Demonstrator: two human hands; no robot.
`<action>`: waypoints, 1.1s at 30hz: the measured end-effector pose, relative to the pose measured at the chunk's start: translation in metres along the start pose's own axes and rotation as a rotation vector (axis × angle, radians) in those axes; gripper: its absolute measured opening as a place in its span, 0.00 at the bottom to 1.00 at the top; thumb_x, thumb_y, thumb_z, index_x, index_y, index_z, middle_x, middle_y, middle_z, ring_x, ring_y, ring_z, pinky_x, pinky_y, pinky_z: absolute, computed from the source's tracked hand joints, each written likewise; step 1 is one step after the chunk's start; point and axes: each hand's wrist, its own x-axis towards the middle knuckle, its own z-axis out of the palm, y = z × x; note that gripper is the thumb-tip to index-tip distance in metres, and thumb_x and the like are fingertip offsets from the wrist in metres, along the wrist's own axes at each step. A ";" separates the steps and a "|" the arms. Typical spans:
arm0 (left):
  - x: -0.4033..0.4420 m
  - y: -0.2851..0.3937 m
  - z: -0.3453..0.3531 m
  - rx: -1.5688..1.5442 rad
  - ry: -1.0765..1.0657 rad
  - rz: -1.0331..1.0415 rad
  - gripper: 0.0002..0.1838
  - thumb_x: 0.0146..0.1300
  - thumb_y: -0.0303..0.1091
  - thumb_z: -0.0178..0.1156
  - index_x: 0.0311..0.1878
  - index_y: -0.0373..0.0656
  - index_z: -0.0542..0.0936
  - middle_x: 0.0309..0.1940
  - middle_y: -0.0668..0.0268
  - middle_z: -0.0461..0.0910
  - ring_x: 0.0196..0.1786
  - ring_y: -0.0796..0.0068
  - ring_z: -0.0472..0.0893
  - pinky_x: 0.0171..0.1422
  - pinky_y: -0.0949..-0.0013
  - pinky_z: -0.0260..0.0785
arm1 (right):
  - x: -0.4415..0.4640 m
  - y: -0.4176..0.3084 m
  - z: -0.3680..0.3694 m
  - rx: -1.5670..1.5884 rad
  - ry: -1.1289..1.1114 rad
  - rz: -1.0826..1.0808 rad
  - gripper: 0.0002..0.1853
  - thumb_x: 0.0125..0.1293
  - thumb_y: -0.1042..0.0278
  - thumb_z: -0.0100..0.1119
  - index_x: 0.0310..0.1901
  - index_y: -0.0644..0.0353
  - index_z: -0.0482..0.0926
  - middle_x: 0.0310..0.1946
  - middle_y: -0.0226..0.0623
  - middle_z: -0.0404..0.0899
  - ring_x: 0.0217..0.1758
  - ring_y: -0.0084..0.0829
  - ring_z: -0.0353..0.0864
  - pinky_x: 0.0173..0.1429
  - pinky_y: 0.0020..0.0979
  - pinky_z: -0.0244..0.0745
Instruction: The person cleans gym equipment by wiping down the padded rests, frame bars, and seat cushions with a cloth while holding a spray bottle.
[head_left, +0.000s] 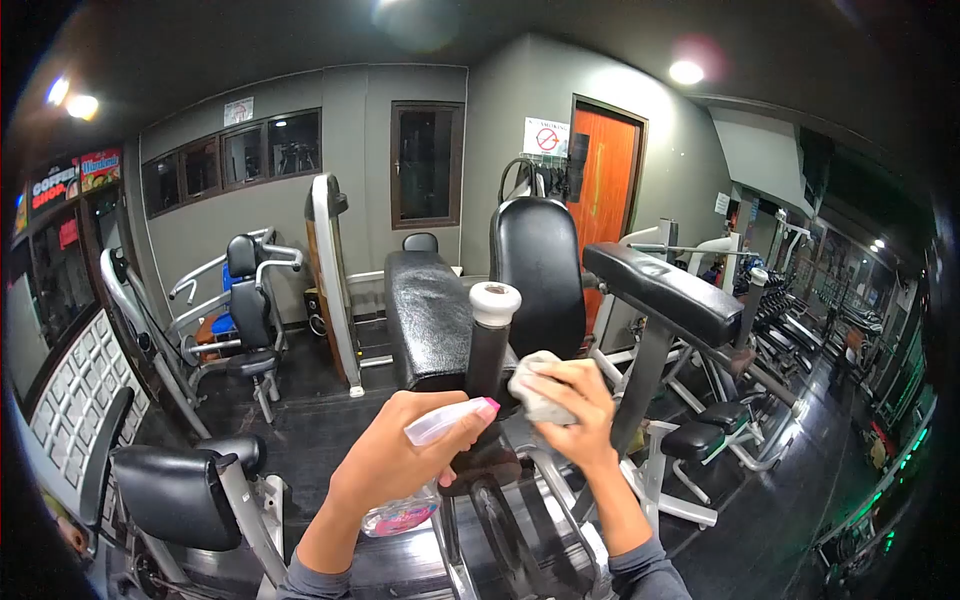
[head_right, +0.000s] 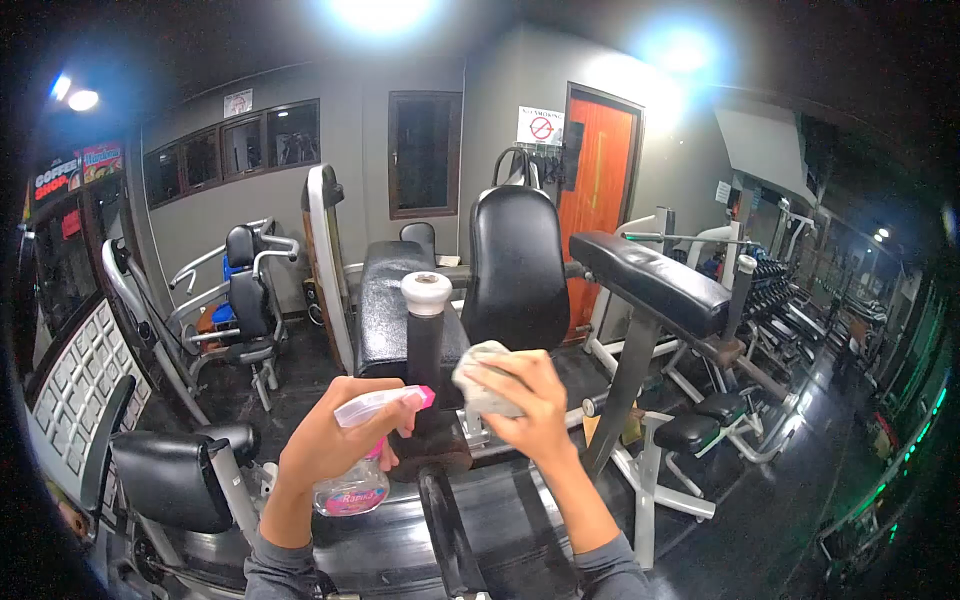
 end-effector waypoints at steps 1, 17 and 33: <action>0.000 -0.001 0.001 -0.067 0.018 -0.040 0.23 0.73 0.47 0.57 0.33 0.34 0.80 0.24 0.67 0.78 0.19 0.79 0.79 0.24 0.75 0.72 | -0.002 -0.004 0.006 -0.017 -0.030 -0.002 0.32 0.35 0.78 0.69 0.51 0.50 0.87 0.53 0.30 0.82 0.50 0.38 0.78 0.54 0.37 0.76; -0.006 -0.063 0.006 -0.453 0.174 -0.036 0.31 0.69 0.54 0.49 0.28 0.31 0.79 0.22 0.53 0.81 0.10 0.68 0.74 0.17 0.67 0.74 | -0.002 0.023 0.026 0.104 0.001 -0.182 0.31 0.39 0.74 0.62 0.53 0.50 0.86 0.53 0.27 0.84 0.49 0.38 0.79 0.55 0.36 0.78; -0.001 -0.080 0.008 -0.523 0.201 0.003 0.34 0.70 0.58 0.44 0.25 0.34 0.78 0.20 0.51 0.80 0.07 0.72 0.70 0.12 0.70 0.69 | -0.065 -0.024 0.016 0.681 -0.116 0.338 0.20 0.55 0.81 0.65 0.52 0.63 0.83 0.52 0.43 0.84 0.57 0.39 0.82 0.65 0.37 0.72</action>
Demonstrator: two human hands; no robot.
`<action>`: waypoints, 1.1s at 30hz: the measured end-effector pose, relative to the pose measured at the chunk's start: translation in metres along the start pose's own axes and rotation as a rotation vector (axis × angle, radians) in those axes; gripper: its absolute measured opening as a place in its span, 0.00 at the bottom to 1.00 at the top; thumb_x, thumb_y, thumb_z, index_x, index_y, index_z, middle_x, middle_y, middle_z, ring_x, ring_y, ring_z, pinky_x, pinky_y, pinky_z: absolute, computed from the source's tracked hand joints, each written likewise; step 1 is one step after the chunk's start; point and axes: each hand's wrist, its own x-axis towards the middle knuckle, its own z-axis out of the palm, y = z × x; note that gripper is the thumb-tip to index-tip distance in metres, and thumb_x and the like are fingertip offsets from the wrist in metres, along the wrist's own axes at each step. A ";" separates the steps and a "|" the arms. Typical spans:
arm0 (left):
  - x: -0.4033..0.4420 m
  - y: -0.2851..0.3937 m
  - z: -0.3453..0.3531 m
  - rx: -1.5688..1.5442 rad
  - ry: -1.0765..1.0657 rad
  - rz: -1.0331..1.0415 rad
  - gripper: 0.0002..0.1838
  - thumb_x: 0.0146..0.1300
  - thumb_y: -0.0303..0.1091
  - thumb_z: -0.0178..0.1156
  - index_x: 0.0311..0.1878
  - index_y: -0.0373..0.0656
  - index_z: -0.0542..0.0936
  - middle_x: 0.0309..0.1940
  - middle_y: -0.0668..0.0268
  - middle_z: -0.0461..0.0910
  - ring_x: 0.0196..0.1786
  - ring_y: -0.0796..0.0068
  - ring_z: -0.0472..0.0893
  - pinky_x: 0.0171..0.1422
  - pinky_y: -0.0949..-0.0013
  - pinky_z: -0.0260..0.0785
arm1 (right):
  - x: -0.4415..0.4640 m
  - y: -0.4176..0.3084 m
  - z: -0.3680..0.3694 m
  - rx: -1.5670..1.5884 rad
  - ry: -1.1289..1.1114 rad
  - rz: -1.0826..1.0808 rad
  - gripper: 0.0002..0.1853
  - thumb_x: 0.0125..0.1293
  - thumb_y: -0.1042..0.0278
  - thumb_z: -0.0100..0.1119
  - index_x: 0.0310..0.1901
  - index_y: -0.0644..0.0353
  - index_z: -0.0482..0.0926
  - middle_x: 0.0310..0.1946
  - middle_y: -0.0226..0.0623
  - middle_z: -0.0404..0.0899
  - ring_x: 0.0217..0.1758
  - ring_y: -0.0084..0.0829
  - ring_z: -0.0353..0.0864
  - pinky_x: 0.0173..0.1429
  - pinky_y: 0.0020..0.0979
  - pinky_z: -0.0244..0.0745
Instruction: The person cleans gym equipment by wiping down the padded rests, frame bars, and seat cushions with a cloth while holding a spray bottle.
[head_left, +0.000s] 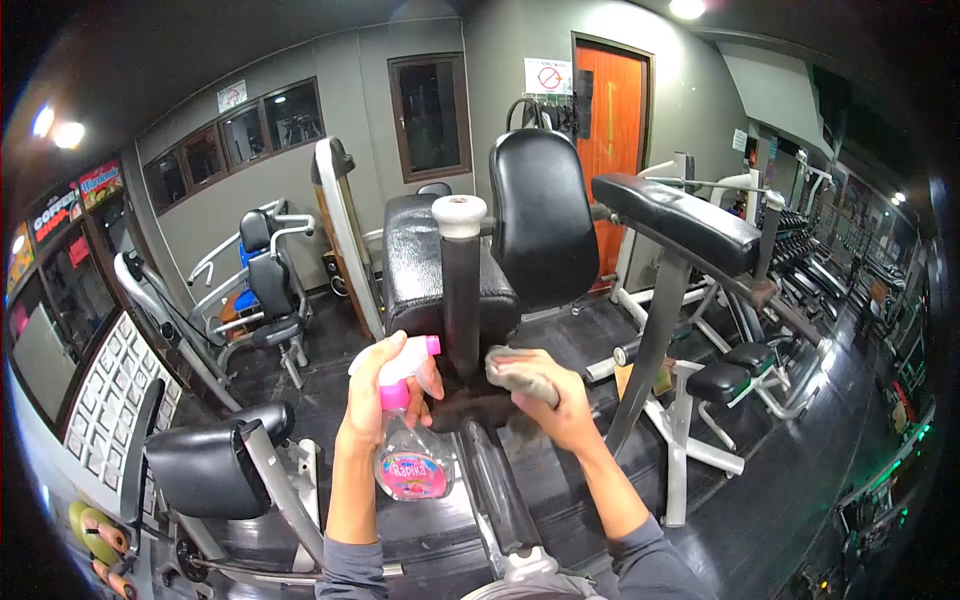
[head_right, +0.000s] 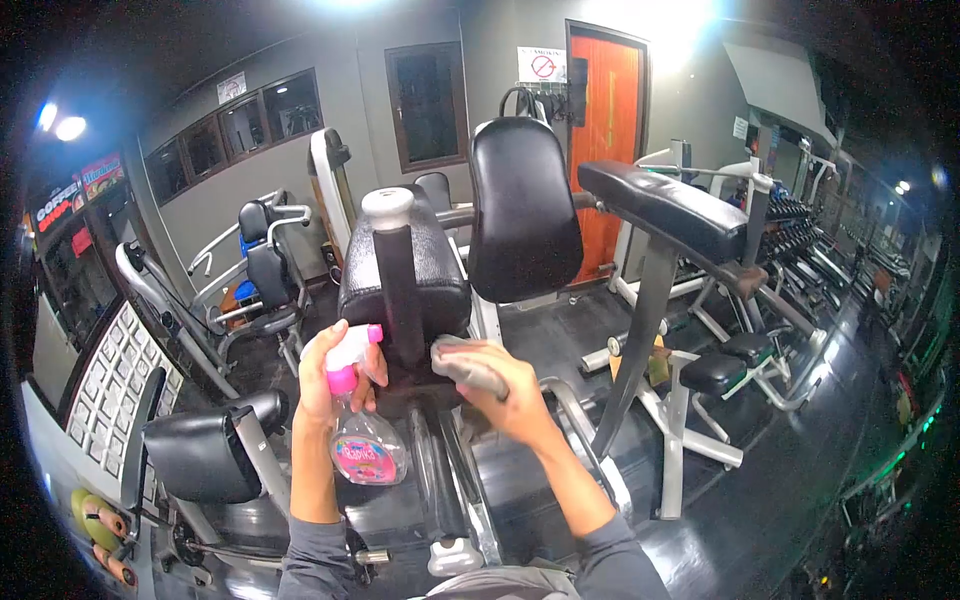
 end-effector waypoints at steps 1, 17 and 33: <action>0.000 -0.001 -0.001 0.003 0.005 0.004 0.34 0.70 0.58 0.44 0.25 0.34 0.78 0.20 0.52 0.80 0.08 0.72 0.70 0.12 0.71 0.69 | -0.003 0.002 0.004 0.133 0.061 0.186 0.19 0.58 0.80 0.62 0.54 0.64 0.82 0.52 0.42 0.84 0.58 0.36 0.81 0.66 0.36 0.71; -0.015 -0.007 0.010 0.032 0.205 0.175 0.29 0.72 0.55 0.45 0.28 0.37 0.78 0.21 0.54 0.80 0.10 0.74 0.70 0.19 0.73 0.69 | -0.033 0.037 0.057 0.776 0.541 0.479 0.26 0.65 0.79 0.55 0.66 0.67 0.71 0.56 0.36 0.79 0.59 0.24 0.77 0.65 0.26 0.68; -0.038 -0.001 0.037 0.265 0.572 0.185 0.28 0.72 0.55 0.46 0.30 0.37 0.77 0.22 0.56 0.81 0.12 0.73 0.71 0.20 0.72 0.68 | -0.051 0.014 0.067 0.880 0.531 0.607 0.22 0.76 0.64 0.54 0.65 0.67 0.72 0.59 0.33 0.78 0.59 0.21 0.75 0.62 0.24 0.67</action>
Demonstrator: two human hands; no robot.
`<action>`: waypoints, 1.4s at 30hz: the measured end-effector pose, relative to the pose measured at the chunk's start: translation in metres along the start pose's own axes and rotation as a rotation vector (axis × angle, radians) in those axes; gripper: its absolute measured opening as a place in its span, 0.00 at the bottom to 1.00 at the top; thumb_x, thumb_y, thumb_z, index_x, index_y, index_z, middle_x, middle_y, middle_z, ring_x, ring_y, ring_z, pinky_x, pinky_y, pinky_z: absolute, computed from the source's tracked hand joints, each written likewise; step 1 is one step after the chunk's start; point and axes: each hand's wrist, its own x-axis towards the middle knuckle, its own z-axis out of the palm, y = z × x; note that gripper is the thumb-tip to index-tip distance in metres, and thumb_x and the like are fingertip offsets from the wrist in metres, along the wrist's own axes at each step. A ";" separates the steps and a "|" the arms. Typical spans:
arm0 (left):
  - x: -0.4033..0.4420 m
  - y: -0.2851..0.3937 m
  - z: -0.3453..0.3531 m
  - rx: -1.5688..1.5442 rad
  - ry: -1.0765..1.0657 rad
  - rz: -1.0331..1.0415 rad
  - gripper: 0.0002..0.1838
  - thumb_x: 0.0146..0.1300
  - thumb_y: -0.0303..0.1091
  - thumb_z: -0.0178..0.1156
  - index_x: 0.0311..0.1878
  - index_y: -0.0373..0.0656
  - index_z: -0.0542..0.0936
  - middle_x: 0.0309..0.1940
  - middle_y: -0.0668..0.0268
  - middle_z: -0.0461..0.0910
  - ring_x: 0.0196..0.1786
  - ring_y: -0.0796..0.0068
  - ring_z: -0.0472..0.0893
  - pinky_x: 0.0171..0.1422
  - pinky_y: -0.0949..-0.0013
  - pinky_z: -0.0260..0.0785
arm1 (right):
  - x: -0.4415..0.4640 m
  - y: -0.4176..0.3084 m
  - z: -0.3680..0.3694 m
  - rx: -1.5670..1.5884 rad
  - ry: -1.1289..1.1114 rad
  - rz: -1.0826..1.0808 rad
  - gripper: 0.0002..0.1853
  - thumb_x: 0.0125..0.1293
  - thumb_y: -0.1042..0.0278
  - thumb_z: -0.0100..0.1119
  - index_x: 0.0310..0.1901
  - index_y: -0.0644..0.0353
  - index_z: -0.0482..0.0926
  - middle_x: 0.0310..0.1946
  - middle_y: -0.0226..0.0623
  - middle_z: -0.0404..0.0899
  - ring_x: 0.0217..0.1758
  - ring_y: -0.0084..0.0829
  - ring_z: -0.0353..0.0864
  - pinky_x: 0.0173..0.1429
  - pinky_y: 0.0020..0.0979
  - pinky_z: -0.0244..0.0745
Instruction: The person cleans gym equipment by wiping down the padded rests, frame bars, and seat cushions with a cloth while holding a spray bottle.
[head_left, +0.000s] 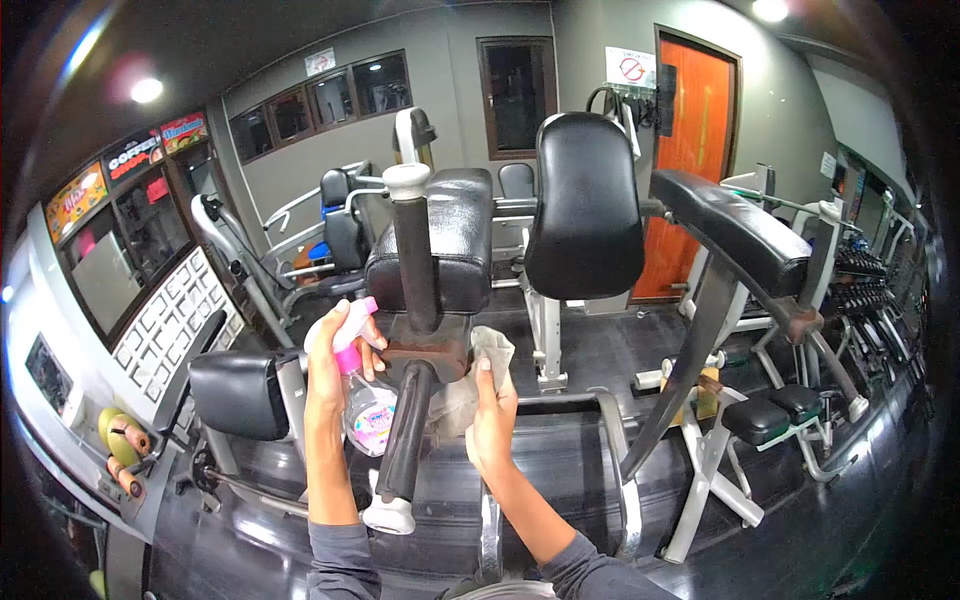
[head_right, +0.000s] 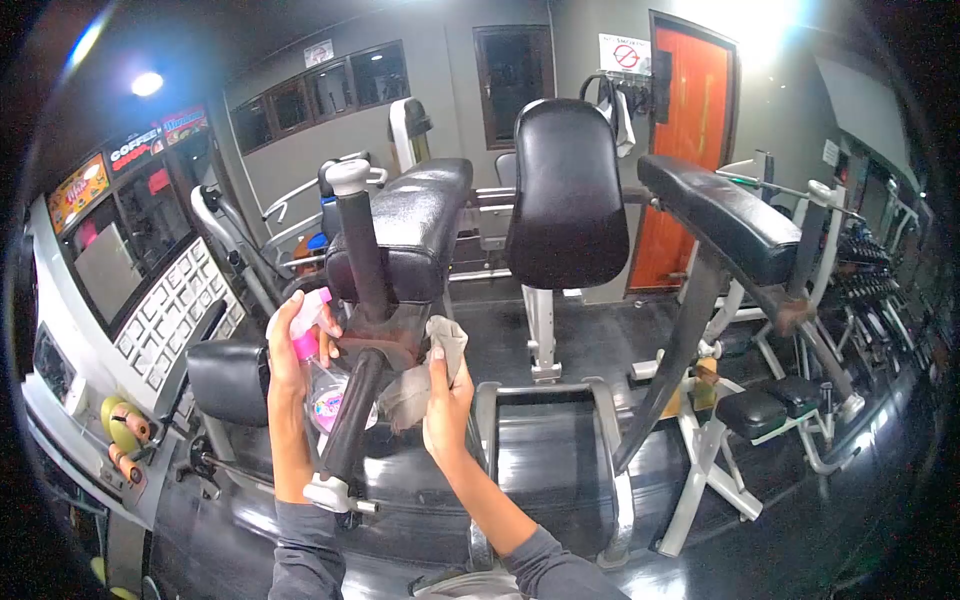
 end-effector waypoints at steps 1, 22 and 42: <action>-0.003 0.000 0.000 0.014 0.009 -0.001 0.28 0.72 0.55 0.46 0.30 0.37 0.77 0.22 0.56 0.81 0.12 0.73 0.71 0.20 0.72 0.68 | 0.000 -0.002 0.003 0.128 0.002 0.066 0.21 0.77 0.65 0.54 0.66 0.68 0.71 0.60 0.33 0.77 0.59 0.21 0.75 0.63 0.25 0.67; 0.011 -0.016 -0.014 -0.247 -0.327 0.032 0.29 0.72 0.53 0.45 0.32 0.32 0.77 0.24 0.51 0.80 0.11 0.71 0.71 0.20 0.67 0.73 | -0.021 -0.018 -0.004 -1.200 -0.170 -1.003 0.28 0.47 0.83 0.63 0.54 0.56 0.85 0.57 0.23 0.81 0.58 0.40 0.73 0.62 0.37 0.69; 0.024 -0.048 -0.086 -0.557 -0.590 -0.079 0.23 0.72 0.45 0.48 0.33 0.30 0.77 0.26 0.56 0.80 0.14 0.70 0.75 0.22 0.68 0.74 | 0.021 -0.134 0.121 -1.969 -1.320 -0.833 0.17 0.52 0.67 0.65 0.46 0.50 0.83 0.52 0.22 0.80 0.58 0.35 0.76 0.54 0.31 0.78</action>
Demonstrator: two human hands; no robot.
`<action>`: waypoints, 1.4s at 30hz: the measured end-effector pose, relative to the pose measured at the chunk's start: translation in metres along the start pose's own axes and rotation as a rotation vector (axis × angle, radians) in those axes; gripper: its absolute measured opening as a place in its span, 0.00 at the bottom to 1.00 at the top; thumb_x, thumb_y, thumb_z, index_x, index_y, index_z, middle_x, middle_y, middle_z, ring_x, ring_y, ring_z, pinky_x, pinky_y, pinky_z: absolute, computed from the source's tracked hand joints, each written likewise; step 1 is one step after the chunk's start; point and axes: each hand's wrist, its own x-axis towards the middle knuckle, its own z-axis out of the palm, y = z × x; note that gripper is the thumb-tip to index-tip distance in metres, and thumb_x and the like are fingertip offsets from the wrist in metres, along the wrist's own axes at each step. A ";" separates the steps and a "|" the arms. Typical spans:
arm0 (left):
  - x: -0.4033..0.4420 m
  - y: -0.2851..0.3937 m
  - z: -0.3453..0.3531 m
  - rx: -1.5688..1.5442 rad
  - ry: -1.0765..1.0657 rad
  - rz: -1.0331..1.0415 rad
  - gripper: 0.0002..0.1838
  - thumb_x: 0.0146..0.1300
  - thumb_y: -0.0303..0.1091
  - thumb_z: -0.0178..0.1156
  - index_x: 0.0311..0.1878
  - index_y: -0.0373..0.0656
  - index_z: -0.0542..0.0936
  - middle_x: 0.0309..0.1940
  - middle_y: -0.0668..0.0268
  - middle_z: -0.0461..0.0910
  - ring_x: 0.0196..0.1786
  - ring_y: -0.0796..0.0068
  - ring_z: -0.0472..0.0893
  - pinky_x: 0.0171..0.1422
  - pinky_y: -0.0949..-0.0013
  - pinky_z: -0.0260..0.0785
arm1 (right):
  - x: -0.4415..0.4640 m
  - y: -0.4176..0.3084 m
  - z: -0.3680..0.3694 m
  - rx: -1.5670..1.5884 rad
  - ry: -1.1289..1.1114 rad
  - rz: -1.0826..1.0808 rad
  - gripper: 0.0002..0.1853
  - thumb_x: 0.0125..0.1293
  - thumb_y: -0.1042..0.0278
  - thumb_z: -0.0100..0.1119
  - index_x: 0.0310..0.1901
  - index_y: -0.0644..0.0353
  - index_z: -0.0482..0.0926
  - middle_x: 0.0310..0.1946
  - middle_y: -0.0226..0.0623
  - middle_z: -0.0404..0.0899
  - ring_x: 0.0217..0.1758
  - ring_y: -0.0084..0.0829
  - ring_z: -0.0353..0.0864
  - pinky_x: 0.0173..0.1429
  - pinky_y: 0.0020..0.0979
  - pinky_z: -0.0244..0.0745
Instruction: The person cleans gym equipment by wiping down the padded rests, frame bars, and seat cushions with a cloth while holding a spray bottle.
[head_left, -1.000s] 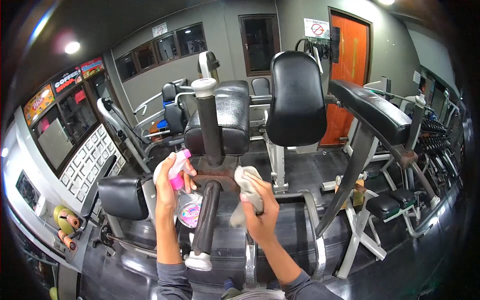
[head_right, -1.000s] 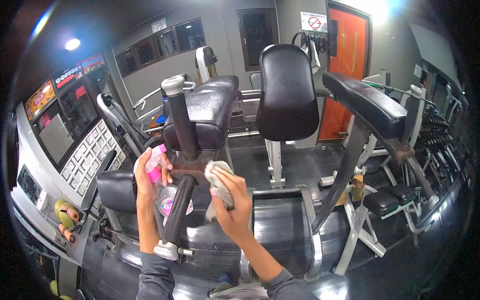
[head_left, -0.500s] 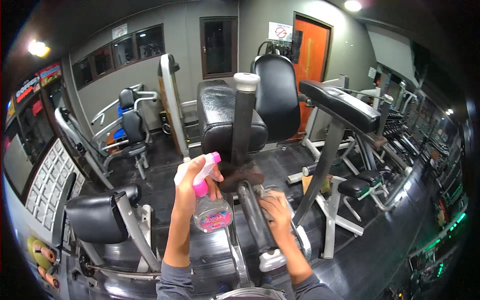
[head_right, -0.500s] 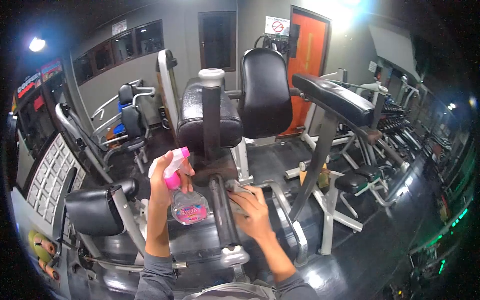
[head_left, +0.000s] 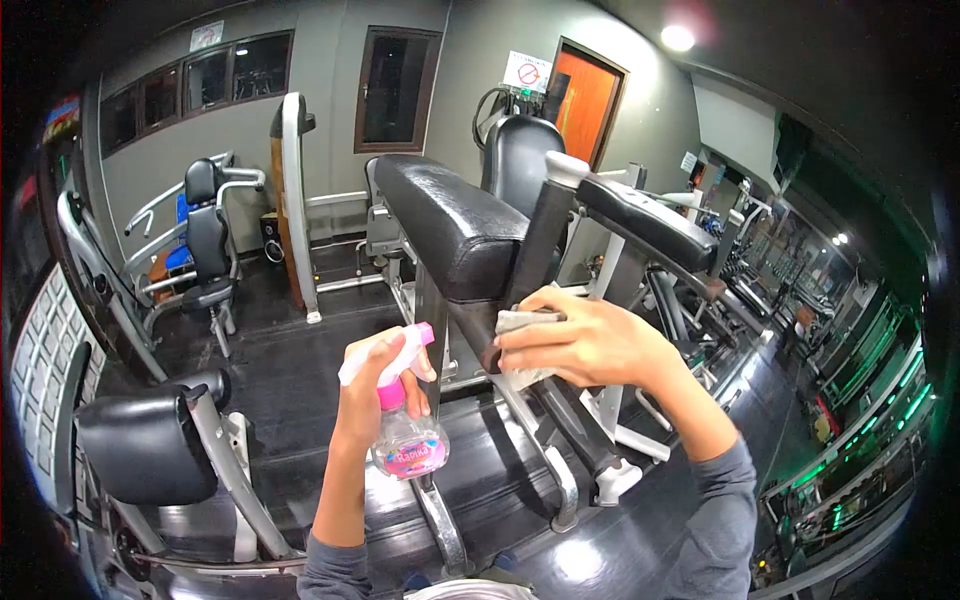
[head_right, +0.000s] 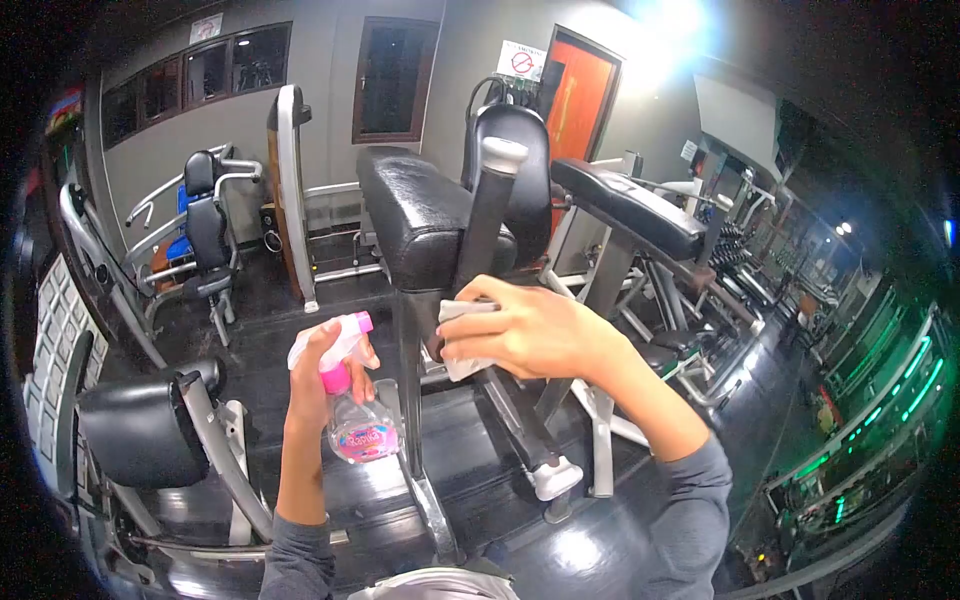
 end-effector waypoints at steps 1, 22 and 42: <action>0.000 0.000 -0.002 -0.005 0.006 0.003 0.23 0.72 0.45 0.48 0.33 0.30 0.77 0.26 0.56 0.80 0.14 0.70 0.75 0.22 0.68 0.74 | 0.008 -0.003 -0.002 0.001 -0.006 -0.006 0.17 0.52 0.67 0.65 0.46 0.50 0.83 0.52 0.22 0.80 0.58 0.35 0.76 0.54 0.31 0.78; 0.012 -0.019 -0.014 -0.070 0.031 -0.003 0.23 0.72 0.44 0.48 0.35 0.29 0.78 0.25 0.55 0.79 0.14 0.70 0.76 0.23 0.68 0.74 | 0.085 0.014 -0.003 -0.213 -0.346 -0.105 0.09 0.56 0.62 0.59 0.33 0.57 0.80 0.36 0.30 0.76 0.47 0.32 0.76 0.46 0.31 0.82; 0.009 -0.024 -0.007 -0.035 -0.038 -0.039 0.23 0.72 0.43 0.48 0.32 0.29 0.77 0.26 0.53 0.79 0.15 0.69 0.77 0.23 0.68 0.74 | 0.026 -0.032 -0.046 0.331 -0.461 0.100 0.16 0.50 0.75 0.63 0.44 0.60 0.84 0.41 0.35 0.82 0.49 0.41 0.78 0.55 0.38 0.77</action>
